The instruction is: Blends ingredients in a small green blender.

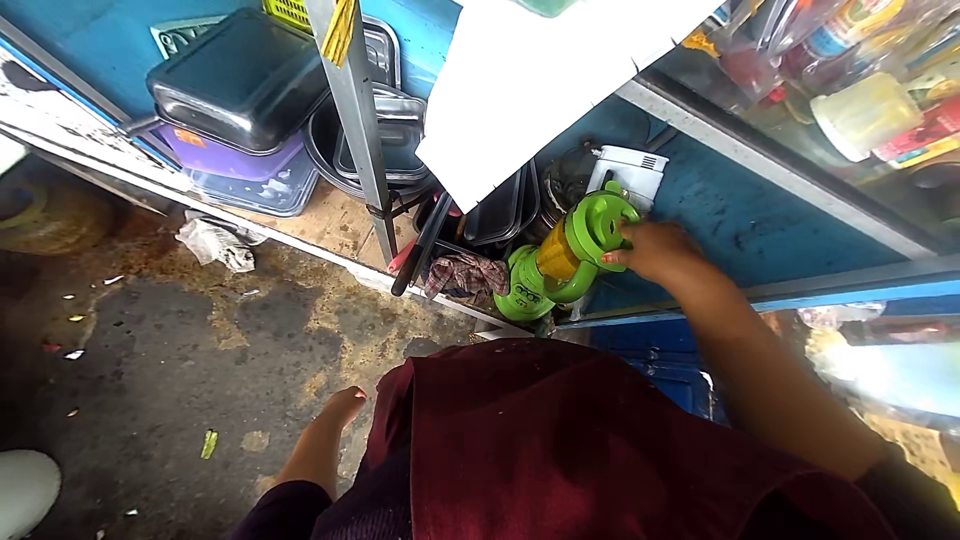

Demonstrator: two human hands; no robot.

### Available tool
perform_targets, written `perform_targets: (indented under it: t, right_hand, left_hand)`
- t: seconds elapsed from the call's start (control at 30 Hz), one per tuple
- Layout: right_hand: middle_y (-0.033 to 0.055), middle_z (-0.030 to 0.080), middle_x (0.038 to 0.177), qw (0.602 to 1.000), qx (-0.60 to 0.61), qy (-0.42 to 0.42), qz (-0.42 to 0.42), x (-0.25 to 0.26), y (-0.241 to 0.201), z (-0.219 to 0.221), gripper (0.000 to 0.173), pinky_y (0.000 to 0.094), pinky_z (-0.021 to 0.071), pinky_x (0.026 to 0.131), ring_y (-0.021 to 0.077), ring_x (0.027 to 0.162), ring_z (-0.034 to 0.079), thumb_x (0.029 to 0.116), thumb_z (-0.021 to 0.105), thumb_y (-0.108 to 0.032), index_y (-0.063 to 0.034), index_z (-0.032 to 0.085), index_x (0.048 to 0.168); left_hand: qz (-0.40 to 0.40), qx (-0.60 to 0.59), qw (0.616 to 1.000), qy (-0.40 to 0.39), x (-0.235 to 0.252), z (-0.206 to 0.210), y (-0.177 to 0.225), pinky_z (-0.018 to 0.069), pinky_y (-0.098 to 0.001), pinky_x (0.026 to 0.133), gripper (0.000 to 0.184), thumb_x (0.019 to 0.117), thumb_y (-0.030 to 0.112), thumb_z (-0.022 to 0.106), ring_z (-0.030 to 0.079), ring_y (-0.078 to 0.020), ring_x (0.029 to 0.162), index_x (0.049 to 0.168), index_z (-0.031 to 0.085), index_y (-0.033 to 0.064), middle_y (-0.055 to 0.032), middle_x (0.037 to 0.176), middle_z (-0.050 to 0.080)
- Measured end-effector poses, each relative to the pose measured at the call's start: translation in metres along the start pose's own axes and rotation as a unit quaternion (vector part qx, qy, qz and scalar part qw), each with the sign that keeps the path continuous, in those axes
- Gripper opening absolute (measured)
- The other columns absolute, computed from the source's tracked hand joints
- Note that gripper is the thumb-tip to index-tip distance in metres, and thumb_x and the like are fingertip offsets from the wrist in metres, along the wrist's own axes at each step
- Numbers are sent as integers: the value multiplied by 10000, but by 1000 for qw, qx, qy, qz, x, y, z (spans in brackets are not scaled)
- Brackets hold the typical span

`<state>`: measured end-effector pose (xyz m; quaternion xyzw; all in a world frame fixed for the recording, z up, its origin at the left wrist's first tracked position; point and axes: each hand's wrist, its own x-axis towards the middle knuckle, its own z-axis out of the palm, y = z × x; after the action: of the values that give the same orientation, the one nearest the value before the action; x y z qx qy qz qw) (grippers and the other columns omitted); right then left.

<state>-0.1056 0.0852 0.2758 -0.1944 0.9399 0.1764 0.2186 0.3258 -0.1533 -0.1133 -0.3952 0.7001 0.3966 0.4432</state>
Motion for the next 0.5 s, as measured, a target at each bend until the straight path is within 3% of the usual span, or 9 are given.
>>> perform_targets:
  t: [0.1,0.23,0.5]
  right_hand:
    - [282,515,1491,1000,-8,3,-4,1,1,2,701,665,407,1080,512,1395,442,981,671,-490,-65,514,1516]
    - [303,433,1555,1000,-2,6,-7,1,3,4,744,688,398,1080,542,1399,422,985,668,-487,-56,459,1554]
    - [282,454,1544,1000,3,2,4,1,2,3,744,675,413,1072,528,1409,413,978,670,-502,-80,466,1556]
  left_hand:
    - [-1,0,1000,0,8,3,-3,424,-599,1089,374,1064,255,497,579,-390,1299,1357,629,66,-222,1348,635]
    - [6,-4,1000,3,1,0,2,419,-612,1090,379,1060,251,502,572,-400,1305,1365,623,63,-235,1356,627]
    - [13,3,1000,5,2,-1,5,419,-608,1087,371,1065,242,493,580,-401,1292,1353,627,49,-240,1342,632]
